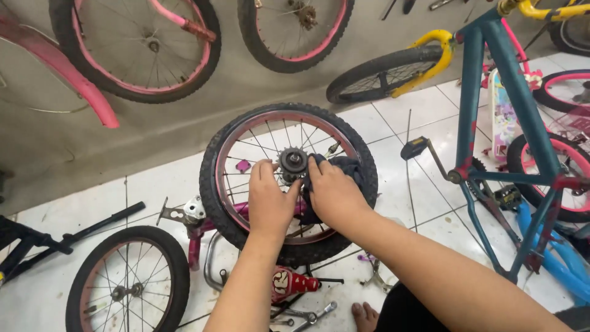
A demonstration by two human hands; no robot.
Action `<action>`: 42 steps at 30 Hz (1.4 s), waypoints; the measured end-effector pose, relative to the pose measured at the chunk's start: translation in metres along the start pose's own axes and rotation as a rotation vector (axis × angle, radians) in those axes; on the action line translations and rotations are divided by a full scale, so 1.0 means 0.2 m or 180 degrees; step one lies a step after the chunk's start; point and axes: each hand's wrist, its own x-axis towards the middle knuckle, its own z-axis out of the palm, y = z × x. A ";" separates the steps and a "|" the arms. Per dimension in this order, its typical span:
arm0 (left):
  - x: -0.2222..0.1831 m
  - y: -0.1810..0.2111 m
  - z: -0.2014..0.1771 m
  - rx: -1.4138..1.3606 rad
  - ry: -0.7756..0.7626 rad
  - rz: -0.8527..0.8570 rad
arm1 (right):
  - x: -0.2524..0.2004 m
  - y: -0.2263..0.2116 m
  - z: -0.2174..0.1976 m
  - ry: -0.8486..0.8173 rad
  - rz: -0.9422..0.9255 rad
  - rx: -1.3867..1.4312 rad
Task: Wiping the rim and spokes of a bicycle wheel with a cloth to clean it.
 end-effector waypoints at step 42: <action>-0.01 0.06 -0.04 0.0033 -0.0260 -0.0214 | -0.07 0.04 -0.05 0.0192 -0.0005 0.0198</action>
